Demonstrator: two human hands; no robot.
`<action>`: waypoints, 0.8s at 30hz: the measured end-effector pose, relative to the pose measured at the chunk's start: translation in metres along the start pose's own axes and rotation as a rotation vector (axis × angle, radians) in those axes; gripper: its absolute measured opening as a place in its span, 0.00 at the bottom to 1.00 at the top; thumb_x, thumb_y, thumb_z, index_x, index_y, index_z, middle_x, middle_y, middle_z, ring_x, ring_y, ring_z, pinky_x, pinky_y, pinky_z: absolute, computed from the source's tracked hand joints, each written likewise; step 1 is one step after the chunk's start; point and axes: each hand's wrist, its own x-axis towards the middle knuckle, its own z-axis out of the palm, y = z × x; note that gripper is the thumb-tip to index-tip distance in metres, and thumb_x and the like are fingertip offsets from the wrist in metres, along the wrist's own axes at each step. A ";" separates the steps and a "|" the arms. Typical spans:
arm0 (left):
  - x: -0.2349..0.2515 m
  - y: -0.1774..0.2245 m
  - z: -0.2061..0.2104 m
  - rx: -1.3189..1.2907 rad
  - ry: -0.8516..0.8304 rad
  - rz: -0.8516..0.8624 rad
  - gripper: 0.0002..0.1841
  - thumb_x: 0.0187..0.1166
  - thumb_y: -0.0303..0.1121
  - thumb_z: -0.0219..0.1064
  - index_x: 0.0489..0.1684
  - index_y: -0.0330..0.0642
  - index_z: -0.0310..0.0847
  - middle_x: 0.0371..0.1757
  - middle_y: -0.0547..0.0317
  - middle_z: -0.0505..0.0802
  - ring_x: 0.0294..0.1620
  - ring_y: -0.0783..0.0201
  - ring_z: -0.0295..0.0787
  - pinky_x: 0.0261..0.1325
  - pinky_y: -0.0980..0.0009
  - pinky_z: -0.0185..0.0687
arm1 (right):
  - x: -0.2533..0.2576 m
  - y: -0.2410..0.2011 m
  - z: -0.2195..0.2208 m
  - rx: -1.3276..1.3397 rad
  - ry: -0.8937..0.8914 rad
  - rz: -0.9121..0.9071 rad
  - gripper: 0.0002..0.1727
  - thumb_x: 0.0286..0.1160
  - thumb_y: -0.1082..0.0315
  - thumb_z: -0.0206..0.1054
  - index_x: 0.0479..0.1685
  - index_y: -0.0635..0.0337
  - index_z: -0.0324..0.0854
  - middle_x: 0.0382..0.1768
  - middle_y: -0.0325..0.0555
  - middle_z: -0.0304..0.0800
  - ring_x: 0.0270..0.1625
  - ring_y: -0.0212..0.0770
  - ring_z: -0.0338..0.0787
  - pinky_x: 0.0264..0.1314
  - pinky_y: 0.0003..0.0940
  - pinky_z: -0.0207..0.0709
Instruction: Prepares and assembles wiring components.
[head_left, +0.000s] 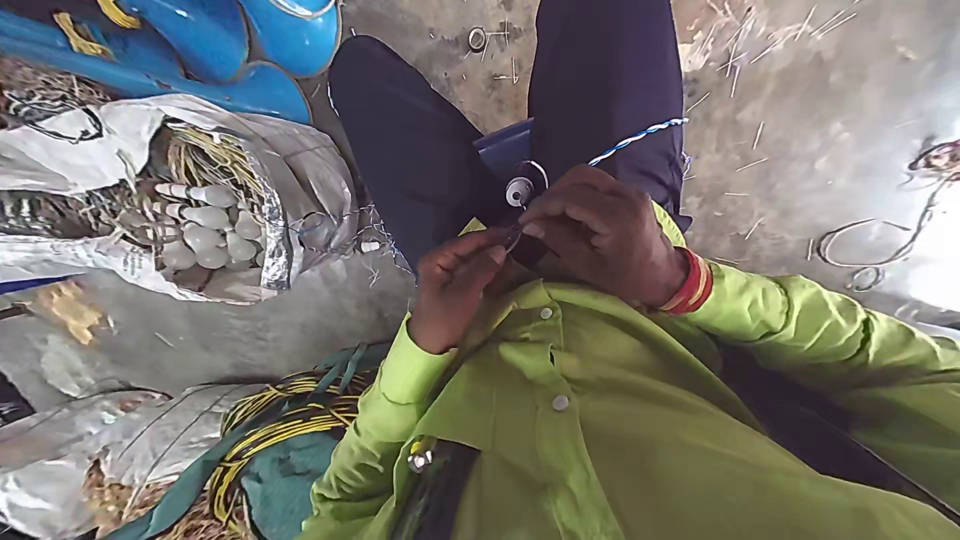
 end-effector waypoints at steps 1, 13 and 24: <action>-0.001 0.001 -0.002 -0.002 -0.019 -0.031 0.13 0.84 0.24 0.60 0.60 0.38 0.88 0.37 0.63 0.93 0.28 0.75 0.84 0.31 0.77 0.82 | 0.000 0.000 0.000 0.014 -0.007 0.007 0.10 0.81 0.68 0.67 0.43 0.64 0.92 0.42 0.48 0.90 0.48 0.33 0.87 0.53 0.23 0.81; -0.004 0.000 -0.001 -0.161 0.014 -0.090 0.11 0.82 0.24 0.64 0.56 0.39 0.89 0.38 0.62 0.94 0.33 0.71 0.88 0.39 0.73 0.88 | -0.004 0.005 0.001 -0.019 -0.007 -0.050 0.09 0.76 0.64 0.73 0.42 0.58 0.96 0.41 0.48 0.90 0.50 0.36 0.86 0.54 0.26 0.79; -0.001 -0.003 0.006 -0.165 0.101 -0.080 0.08 0.83 0.28 0.67 0.51 0.41 0.93 0.39 0.64 0.97 0.35 0.72 0.92 0.42 0.73 0.92 | -0.005 0.004 0.002 -0.077 0.015 -0.091 0.08 0.74 0.66 0.74 0.40 0.59 0.97 0.38 0.50 0.91 0.48 0.39 0.86 0.52 0.26 0.77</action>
